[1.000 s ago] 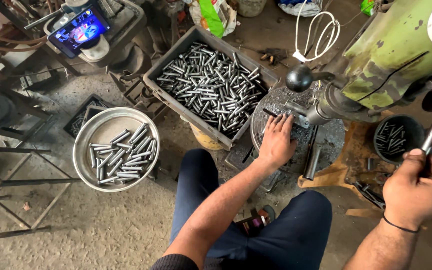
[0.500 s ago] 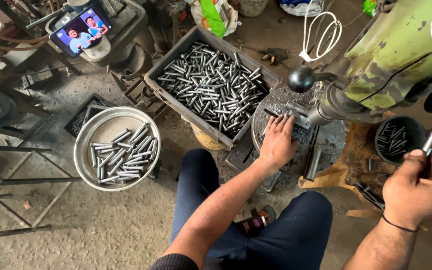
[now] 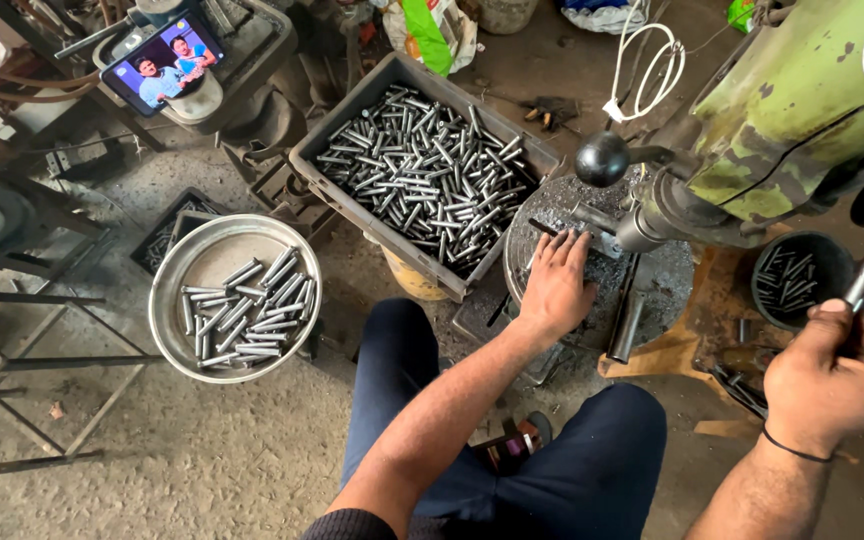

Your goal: The person sits at a benchtop drill press and processes small metal cylindrical pins one at a time, taking each pin from a tray, holding it under the spinning drill bit, then placing the finished pin onto a round plate. A smartphone plays a video beside the work area throughout.

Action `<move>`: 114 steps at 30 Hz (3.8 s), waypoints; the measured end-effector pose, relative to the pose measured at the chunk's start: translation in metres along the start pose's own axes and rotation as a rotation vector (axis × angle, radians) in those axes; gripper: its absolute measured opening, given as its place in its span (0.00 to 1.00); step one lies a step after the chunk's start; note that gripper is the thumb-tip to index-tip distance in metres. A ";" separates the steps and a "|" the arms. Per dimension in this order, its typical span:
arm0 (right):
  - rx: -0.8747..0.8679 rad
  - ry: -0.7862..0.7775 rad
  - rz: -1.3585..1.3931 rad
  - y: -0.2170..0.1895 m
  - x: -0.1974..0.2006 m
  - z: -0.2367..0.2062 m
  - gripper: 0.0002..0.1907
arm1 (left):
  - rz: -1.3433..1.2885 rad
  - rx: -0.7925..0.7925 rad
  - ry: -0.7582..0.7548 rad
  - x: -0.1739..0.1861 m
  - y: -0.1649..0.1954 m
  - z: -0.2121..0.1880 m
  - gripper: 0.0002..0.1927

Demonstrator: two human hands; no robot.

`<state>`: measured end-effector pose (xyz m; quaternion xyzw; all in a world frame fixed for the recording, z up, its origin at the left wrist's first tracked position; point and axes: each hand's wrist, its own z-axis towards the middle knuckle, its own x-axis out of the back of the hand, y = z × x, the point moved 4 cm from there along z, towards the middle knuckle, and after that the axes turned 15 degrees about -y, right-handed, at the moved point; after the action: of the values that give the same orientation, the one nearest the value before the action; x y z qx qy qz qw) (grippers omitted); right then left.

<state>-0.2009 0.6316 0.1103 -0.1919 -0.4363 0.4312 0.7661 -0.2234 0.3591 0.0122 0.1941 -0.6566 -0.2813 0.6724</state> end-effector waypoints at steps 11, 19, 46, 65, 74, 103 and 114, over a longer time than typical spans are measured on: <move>0.002 0.008 0.030 -0.011 -0.005 0.006 0.19 | 0.001 -0.004 0.017 0.003 -0.002 0.001 0.41; 0.000 0.013 -0.011 -0.010 -0.005 0.003 0.18 | -0.024 -0.010 0.024 0.001 -0.003 0.000 0.42; 0.092 0.018 -0.020 -0.006 -0.008 0.001 0.19 | -0.002 -0.007 0.009 -0.002 0.000 -0.003 0.42; 0.098 0.031 -0.067 0.004 -0.009 0.000 0.19 | -0.006 0.002 -0.007 0.002 0.003 -0.003 0.42; 0.130 0.035 -0.099 -0.004 -0.011 0.003 0.21 | -0.009 -0.016 0.020 0.001 0.000 -0.004 0.41; 0.235 0.058 -0.219 -0.030 -0.015 0.008 0.15 | -0.011 0.001 -0.015 -0.001 0.001 -0.002 0.42; 0.151 0.072 -0.069 0.004 -0.018 -0.001 0.20 | 0.000 -0.017 0.006 -0.003 -0.004 -0.003 0.42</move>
<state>-0.2067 0.6189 0.0981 -0.1339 -0.3810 0.4291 0.8079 -0.2207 0.3578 0.0077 0.1894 -0.6521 -0.2864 0.6760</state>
